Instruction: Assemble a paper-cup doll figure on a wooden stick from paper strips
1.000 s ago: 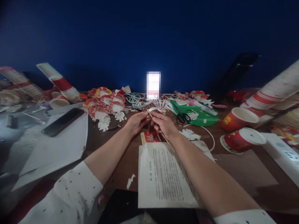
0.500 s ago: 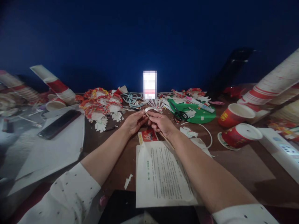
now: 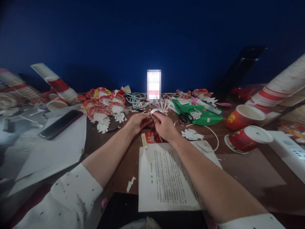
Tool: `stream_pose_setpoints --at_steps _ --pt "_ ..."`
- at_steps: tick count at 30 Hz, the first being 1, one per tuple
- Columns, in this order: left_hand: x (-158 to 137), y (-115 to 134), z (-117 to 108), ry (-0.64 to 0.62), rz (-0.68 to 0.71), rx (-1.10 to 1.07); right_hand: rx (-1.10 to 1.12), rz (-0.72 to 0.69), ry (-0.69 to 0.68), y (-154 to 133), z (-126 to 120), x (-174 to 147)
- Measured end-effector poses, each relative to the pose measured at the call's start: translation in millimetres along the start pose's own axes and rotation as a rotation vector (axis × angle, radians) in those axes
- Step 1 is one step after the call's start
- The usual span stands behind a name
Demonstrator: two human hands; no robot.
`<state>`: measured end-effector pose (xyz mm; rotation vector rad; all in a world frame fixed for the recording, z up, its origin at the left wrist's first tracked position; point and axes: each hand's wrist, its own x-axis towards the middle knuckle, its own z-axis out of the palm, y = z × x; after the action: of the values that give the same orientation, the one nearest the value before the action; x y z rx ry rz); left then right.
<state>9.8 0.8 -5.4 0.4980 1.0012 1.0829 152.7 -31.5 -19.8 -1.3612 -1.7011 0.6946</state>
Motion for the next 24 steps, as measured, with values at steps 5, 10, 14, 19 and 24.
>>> stream_pose_setpoints --at_steps 5,10,14,19,24 --pt "2.3 -1.0 -0.4 -0.003 0.043 0.042 -0.081 -0.027 -0.009 0.1 -0.6 -0.9" --pt "2.9 -0.9 0.6 0.036 0.031 0.066 -0.09 -0.024 -0.031 0.1 -1.3 -3.5" --pt "3.0 -1.3 1.9 0.07 0.032 0.099 -0.13 -0.04 -0.062 -2.5 -2.2 -4.7" --pt "0.6 -0.7 2.9 0.081 0.015 0.152 -0.265 -0.05 -0.093 -7.2 -3.5 -5.2" --pt "0.2 -2.0 1.1 0.088 0.025 0.148 -0.304 -0.091 -0.099 -8.4 -4.0 -5.8"
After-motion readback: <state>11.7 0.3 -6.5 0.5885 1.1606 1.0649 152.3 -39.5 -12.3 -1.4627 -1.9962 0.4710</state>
